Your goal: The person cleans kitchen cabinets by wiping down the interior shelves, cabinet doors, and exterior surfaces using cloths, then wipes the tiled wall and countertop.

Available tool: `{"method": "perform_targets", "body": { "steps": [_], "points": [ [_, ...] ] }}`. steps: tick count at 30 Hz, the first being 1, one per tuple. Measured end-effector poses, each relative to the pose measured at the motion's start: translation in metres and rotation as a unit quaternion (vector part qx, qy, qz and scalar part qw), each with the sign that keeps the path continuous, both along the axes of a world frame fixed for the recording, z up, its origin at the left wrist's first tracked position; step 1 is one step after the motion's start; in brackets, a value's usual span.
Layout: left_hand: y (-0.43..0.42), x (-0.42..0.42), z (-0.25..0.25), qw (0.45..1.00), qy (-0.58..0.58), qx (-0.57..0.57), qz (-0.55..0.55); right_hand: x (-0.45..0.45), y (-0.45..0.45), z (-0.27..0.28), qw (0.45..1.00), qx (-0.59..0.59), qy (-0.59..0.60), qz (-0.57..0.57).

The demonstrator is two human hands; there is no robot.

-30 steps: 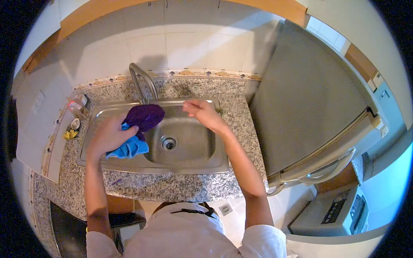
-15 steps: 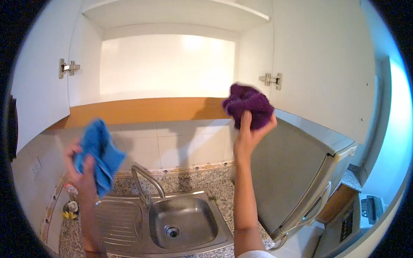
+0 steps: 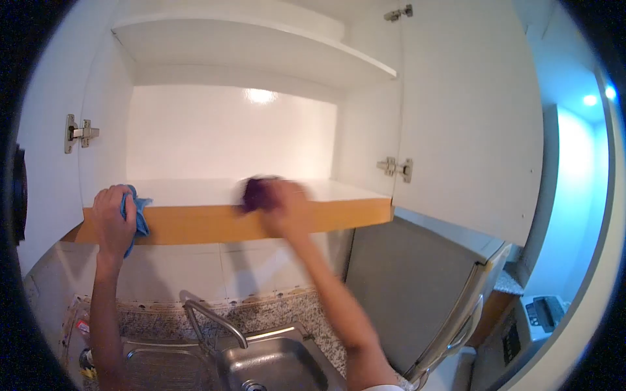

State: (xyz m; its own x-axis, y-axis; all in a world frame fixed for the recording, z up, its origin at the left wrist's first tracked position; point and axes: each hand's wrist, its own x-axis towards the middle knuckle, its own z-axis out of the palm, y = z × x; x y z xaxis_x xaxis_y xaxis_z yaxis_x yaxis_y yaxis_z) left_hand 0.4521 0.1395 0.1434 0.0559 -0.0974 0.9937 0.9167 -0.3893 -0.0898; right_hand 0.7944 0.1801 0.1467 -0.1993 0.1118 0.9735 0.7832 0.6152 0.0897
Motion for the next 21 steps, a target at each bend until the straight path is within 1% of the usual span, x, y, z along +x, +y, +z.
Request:
{"method": "perform_targets", "body": {
  "steps": [1, 2, 3, 4, 6, 7, 8, 9, 10, 11, 12, 13, 14, 16, 17, 19, 20, 21],
  "points": [
    [0.000, 0.001, -0.001, 1.000, -0.002, 0.005, 0.003, 0.030, -0.038, 0.023, 0.982, -0.134, 0.122, -0.047],
    [0.001, 0.002, 0.000, 1.000, -0.004, 0.012, 0.007, 0.074, -0.037, 0.039, 0.934, -0.235, 0.238, -0.125],
    [0.002, 0.003, 0.001, 1.000, -0.009, 0.019, 0.013, 0.155, 0.011, 0.037, 0.897, -0.194, 0.117, -0.379],
    [0.003, 0.005, 0.001, 0.999, -0.015, 0.019, 0.026, 0.204, 0.034, 0.035, 0.861, -0.133, 0.026, -0.490],
    [0.005, 0.006, 0.000, 0.998, -0.025, 0.022, 0.044, 0.183, 0.033, 0.058, 0.834, -0.230, 0.040, -0.500],
    [0.006, 0.006, -0.001, 0.999, -0.029, 0.025, 0.038, 0.174, 0.062, 0.061, 0.867, -0.287, -0.020, -0.407],
    [0.006, 0.007, -0.001, 0.999, -0.031, 0.028, 0.032, 0.156, 0.096, 0.063, 0.885, -0.340, -0.081, -0.308],
    [0.006, 0.007, -0.001, 0.998, -0.030, 0.032, 0.036, 0.092, 0.093, 0.063, 0.882, -0.364, -0.090, -0.286],
    [0.006, 0.006, -0.002, 0.999, -0.031, 0.031, 0.026, 0.050, 0.110, 0.053, 0.911, -0.279, -0.154, -0.263],
    [0.005, 0.005, -0.003, 0.999, -0.033, 0.029, 0.015, -0.010, 0.080, 0.072, 0.867, -0.409, -0.194, -0.208],
    [0.005, 0.005, -0.004, 0.999, -0.030, 0.032, 0.017, -0.043, 0.091, 0.067, 0.890, -0.363, -0.272, -0.045],
    [0.004, 0.004, -0.004, 0.999, -0.035, 0.018, 0.020, -0.083, 0.058, 0.074, 0.862, -0.456, -0.221, 0.028],
    [0.004, 0.005, -0.003, 0.999, -0.039, 0.004, 0.021, -0.111, 0.053, 0.067, 0.871, -0.404, -0.234, 0.151],
    [0.003, 0.006, -0.004, 0.999, -0.039, 0.009, 0.018, -0.140, 0.019, 0.063, 0.859, -0.308, -0.309, 0.268],
    [0.003, 0.006, -0.003, 0.999, -0.038, 0.011, 0.018, -0.133, 0.014, 0.065, 0.861, -0.306, -0.306, 0.268],
    [0.006, 0.004, -0.004, 0.999, -0.039, 0.011, 0.016, -0.109, 0.007, 0.067, 0.871, -0.275, -0.360, 0.192],
    [0.007, 0.003, -0.006, 0.999, -0.041, 0.008, 0.013, -0.087, 0.004, 0.081, 0.821, -0.396, -0.334, 0.240],
    [0.009, 0.001, -0.007, 0.999, -0.038, 0.005, 0.013, -0.060, 0.023, 0.086, 0.856, -0.338, -0.367, 0.136]
  ]
}}
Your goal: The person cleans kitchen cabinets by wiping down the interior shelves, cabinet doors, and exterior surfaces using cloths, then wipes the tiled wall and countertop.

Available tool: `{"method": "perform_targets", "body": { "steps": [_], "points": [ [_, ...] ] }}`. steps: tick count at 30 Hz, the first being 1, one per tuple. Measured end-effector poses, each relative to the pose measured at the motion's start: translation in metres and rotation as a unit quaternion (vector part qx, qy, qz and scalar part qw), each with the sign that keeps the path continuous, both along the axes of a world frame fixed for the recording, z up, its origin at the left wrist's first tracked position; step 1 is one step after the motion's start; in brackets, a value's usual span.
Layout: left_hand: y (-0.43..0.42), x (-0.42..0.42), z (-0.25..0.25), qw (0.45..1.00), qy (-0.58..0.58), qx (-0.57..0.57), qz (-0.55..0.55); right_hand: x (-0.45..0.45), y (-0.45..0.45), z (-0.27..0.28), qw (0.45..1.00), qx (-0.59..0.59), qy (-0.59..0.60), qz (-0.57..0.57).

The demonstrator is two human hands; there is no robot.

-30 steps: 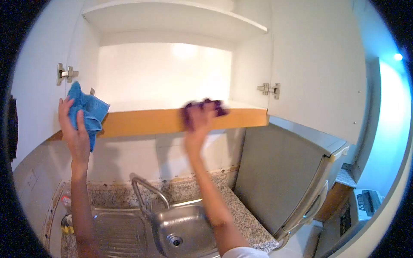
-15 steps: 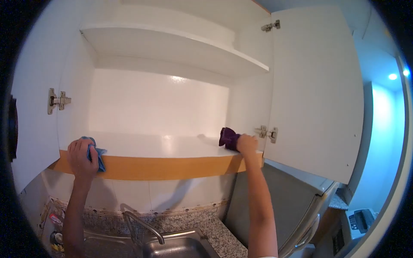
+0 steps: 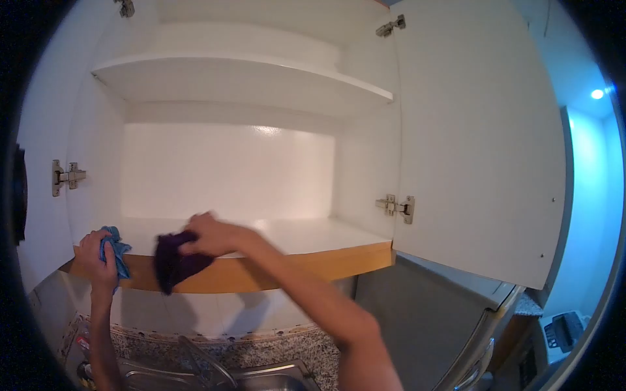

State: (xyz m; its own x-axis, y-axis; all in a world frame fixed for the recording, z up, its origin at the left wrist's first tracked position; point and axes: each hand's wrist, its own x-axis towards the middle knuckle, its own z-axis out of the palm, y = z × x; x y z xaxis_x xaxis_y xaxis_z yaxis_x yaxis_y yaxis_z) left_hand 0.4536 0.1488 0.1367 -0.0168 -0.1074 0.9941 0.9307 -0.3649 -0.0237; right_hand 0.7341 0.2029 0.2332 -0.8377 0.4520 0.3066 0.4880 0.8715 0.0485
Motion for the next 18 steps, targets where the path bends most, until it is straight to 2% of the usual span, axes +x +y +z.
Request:
{"method": "perform_targets", "body": {
  "steps": [1, 2, 3, 4, 5, 6, 7, 9, 11, 12, 14, 15, 16, 17, 18],
  "points": [
    [0.002, -0.001, -0.002, 1.000, -0.002, 0.002, 0.007, 0.033, 0.014, 0.003, 0.992, 0.091, -0.035, -0.080],
    [0.003, -0.001, -0.003, 1.000, -0.003, 0.003, 0.014, 0.069, 0.021, 0.007, 0.977, 0.076, -0.066, -0.189],
    [0.002, 0.000, -0.003, 1.000, 0.000, 0.002, 0.012, 0.121, 0.051, -0.004, 0.971, 0.130, 0.008, -0.201],
    [0.003, 0.001, -0.003, 1.000, -0.013, 0.011, 0.026, 0.154, 0.042, 0.006, 0.943, 0.146, -0.006, -0.300],
    [0.003, 0.002, -0.004, 0.999, -0.027, 0.020, 0.041, 0.175, 0.017, 0.009, 0.921, 0.184, 0.109, -0.327],
    [0.004, 0.001, -0.005, 0.999, -0.027, 0.020, 0.038, 0.204, 0.023, 0.024, 0.921, 0.133, 0.201, -0.305],
    [0.007, -0.002, -0.007, 0.999, -0.033, 0.018, 0.039, 0.218, 0.014, 0.033, 0.856, 0.252, 0.263, -0.367],
    [0.010, -0.005, -0.010, 0.998, -0.036, 0.016, 0.039, 0.235, -0.006, 0.058, 0.745, 0.452, 0.336, -0.358],
    [0.011, -0.007, -0.011, 0.999, -0.038, 0.011, 0.026, 0.257, -0.009, 0.085, 0.680, 0.585, 0.291, -0.331],
    [0.012, -0.008, -0.010, 0.999, -0.036, 0.009, 0.026, 0.269, -0.005, 0.082, 0.681, 0.583, 0.292, -0.333],
    [0.011, -0.009, -0.012, 0.999, -0.039, 0.005, 0.034, 0.293, 0.021, 0.074, 0.530, 0.651, 0.026, -0.543],
    [0.012, -0.009, -0.012, 0.999, -0.042, 0.002, 0.032, 0.299, 0.040, 0.055, 0.495, 0.573, -0.111, -0.644],
    [0.012, -0.009, -0.012, 0.998, -0.036, 0.013, 0.045, 0.303, 0.062, 0.035, 0.544, 0.509, -0.145, -0.651],
    [0.012, -0.010, -0.013, 0.998, -0.031, 0.024, 0.058, 0.305, 0.085, 0.026, 0.670, 0.364, -0.121, -0.636],
    [0.012, -0.010, -0.013, 0.997, -0.036, 0.024, 0.056, 0.269, 0.058, 0.022, 0.690, 0.254, -0.213, -0.643]
  ]
}}
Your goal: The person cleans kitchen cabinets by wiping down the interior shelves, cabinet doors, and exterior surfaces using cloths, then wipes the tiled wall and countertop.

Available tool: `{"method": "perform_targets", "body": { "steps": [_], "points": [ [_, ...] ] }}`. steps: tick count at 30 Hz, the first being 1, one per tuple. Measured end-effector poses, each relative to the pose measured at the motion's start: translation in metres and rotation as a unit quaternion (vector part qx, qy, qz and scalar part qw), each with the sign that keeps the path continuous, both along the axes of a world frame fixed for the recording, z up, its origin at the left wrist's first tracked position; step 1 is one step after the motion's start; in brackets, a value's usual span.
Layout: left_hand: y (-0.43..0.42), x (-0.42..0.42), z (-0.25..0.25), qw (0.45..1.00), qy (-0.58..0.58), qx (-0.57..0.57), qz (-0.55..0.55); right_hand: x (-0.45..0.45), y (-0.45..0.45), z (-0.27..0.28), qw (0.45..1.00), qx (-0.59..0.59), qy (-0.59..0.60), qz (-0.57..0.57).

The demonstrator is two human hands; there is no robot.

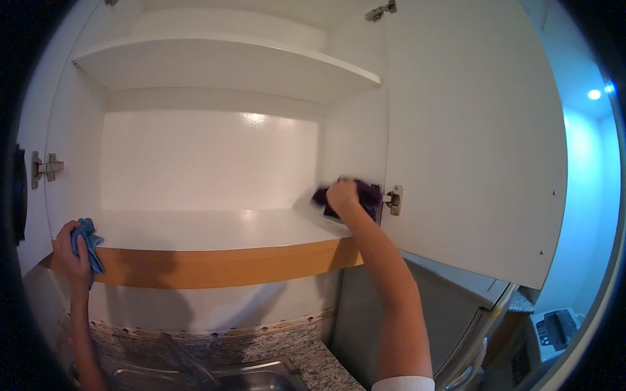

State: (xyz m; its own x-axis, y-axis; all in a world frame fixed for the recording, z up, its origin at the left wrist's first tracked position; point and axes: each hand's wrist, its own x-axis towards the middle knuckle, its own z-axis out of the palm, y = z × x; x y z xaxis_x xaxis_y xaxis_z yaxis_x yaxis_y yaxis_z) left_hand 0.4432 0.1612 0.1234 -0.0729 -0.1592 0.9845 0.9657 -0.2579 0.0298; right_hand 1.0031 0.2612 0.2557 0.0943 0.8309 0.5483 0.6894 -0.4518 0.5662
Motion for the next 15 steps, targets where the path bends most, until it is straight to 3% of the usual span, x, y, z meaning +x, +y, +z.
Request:
{"method": "perform_targets", "body": {
  "steps": [1, 3, 5, 7, 9, 10, 12, 14, 15],
  "points": [
    [0.000, -0.002, 0.000, 1.000, 0.007, -0.012, -0.011, 0.012, 0.028, -0.010, 0.996, -0.087, 0.023, 0.027],
    [-0.002, -0.005, -0.003, 1.000, 0.009, -0.021, -0.019, 0.051, 0.061, -0.009, 0.978, 0.003, -0.149, 0.149],
    [-0.003, -0.003, -0.002, 1.000, 0.017, -0.011, 0.007, 0.048, 0.069, 0.012, 0.923, 0.298, -0.068, 0.234],
    [-0.001, -0.005, -0.003, 1.000, 0.021, -0.010, 0.008, 0.042, 0.057, 0.067, 0.900, 0.409, -0.120, 0.094],
    [-0.001, -0.008, -0.004, 1.000, 0.024, -0.008, 0.011, 0.027, 0.008, 0.124, 0.897, 0.417, -0.131, -0.073],
    [-0.001, -0.009, -0.005, 1.000, 0.017, -0.010, -0.002, 0.020, 0.002, 0.125, 0.897, 0.417, -0.131, -0.071],
    [0.002, -0.010, -0.008, 1.000, 0.012, -0.020, -0.021, 0.008, 0.001, 0.113, 0.865, 0.393, -0.203, -0.237],
    [0.006, -0.016, -0.010, 1.000, 0.000, -0.011, -0.004, 0.022, 0.042, 0.081, 0.922, 0.303, -0.186, -0.154],
    [0.007, -0.017, -0.011, 1.000, -0.004, -0.010, -0.006, 0.034, 0.075, 0.064, 0.949, 0.288, -0.121, -0.048]
  ]
}}
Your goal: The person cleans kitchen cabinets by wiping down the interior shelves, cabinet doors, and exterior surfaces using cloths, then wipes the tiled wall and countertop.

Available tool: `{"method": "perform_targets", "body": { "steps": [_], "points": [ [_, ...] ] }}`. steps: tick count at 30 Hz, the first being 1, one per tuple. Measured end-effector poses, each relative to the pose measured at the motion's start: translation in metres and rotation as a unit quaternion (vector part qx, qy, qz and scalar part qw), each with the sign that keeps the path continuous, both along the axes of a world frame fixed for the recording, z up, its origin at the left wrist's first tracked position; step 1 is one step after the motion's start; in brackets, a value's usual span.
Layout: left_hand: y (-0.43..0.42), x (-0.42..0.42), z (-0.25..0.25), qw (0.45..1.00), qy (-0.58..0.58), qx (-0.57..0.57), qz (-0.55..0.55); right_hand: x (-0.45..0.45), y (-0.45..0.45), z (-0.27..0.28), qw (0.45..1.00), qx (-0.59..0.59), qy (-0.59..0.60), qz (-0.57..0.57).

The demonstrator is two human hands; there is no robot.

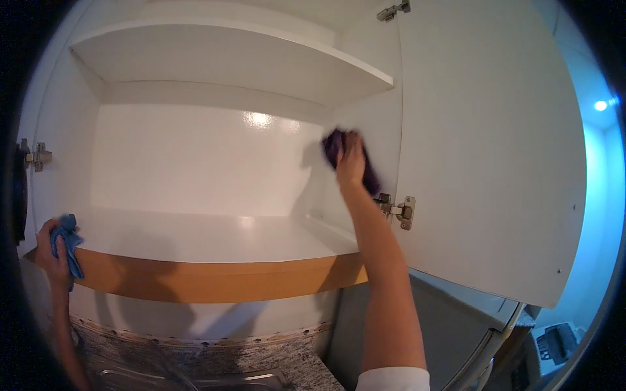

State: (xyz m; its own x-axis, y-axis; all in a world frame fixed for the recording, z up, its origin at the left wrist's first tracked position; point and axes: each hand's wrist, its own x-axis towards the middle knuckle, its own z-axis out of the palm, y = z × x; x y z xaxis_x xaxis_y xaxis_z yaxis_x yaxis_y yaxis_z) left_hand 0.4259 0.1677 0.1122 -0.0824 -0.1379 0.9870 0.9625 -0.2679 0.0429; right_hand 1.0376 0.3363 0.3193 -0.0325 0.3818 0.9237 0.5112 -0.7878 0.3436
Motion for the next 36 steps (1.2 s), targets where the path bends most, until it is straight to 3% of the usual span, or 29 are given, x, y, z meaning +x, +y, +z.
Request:
{"method": "perform_targets", "body": {
  "steps": [1, 2, 4, 5, 6, 10, 14, 16, 18, 20, 22, 23, 24, 26, 28, 31, 32, 35, 36],
  "points": [
    [0.000, -0.002, 0.000, 1.000, 0.004, -0.006, -0.003, -0.024, -0.024, -0.018, 0.979, -0.170, -0.013, -0.115],
    [0.000, -0.003, -0.001, 1.000, 0.011, -0.014, -0.004, -0.016, -0.022, -0.018, 0.973, -0.229, 0.015, -0.039],
    [-0.002, -0.006, -0.001, 1.000, 0.020, -0.018, 0.008, -0.003, -0.018, -0.011, 0.992, -0.118, -0.020, -0.046],
    [-0.002, -0.007, -0.001, 0.999, 0.026, -0.020, 0.017, -0.010, -0.028, -0.001, 0.993, 0.039, -0.033, -0.111],
    [-0.001, -0.010, -0.001, 0.999, 0.026, -0.019, 0.018, -0.007, -0.048, 0.014, 0.988, 0.091, -0.046, -0.118],
    [0.006, -0.013, -0.004, 1.000, 0.030, 0.000, -0.001, -0.047, -0.117, 0.011, 0.976, 0.074, -0.005, -0.203],
    [0.007, -0.014, -0.006, 1.000, 0.016, -0.007, -0.010, -0.024, -0.094, -0.042, 0.989, -0.008, -0.016, -0.149],
    [0.008, -0.017, -0.006, 1.000, 0.021, -0.008, -0.007, -0.017, -0.106, -0.019, 0.995, 0.058, -0.059, -0.055],
    [0.009, -0.019, -0.005, 1.000, 0.026, -0.007, 0.001, -0.013, -0.114, 0.028, 0.983, 0.140, -0.083, -0.083],
    [0.009, -0.019, -0.006, 1.000, 0.020, -0.006, -0.015, -0.009, -0.105, 0.058, 0.977, 0.189, -0.088, -0.033],
    [0.010, -0.020, -0.007, 1.000, 0.020, -0.007, -0.011, -0.003, -0.088, 0.044, 0.976, 0.181, -0.113, 0.039],
    [0.010, -0.021, -0.007, 1.000, 0.020, -0.007, -0.007, 0.000, -0.072, 0.026, 0.994, 0.089, -0.058, 0.015],
    [0.011, -0.022, -0.006, 1.000, 0.022, -0.007, -0.010, 0.012, -0.051, 0.006, 0.993, 0.017, -0.030, 0.110],
    [0.014, -0.022, -0.008, 1.000, 0.020, 0.001, 0.011, -0.001, -0.055, -0.019, 0.982, -0.186, -0.010, 0.022],
    [0.014, -0.022, -0.008, 1.000, 0.014, -0.003, 0.003, 0.014, -0.041, -0.021, 0.998, -0.054, -0.022, -0.002],
    [0.009, -0.017, -0.004, 1.000, 0.008, -0.002, -0.006, -0.029, -0.131, -0.012, 0.987, 0.059, -0.021, -0.147],
    [0.008, -0.014, -0.004, 1.000, 0.006, 0.000, -0.012, -0.040, -0.151, -0.020, 0.983, 0.010, -0.037, -0.178],
    [0.006, -0.008, -0.003, 1.000, -0.002, 0.028, -0.011, -0.044, -0.151, -0.042, 0.980, -0.151, -0.019, -0.130],
    [0.003, -0.005, -0.002, 1.000, -0.004, 0.028, -0.007, -0.037, -0.147, -0.034, 0.990, -0.132, -0.028, -0.032]
  ]
}}
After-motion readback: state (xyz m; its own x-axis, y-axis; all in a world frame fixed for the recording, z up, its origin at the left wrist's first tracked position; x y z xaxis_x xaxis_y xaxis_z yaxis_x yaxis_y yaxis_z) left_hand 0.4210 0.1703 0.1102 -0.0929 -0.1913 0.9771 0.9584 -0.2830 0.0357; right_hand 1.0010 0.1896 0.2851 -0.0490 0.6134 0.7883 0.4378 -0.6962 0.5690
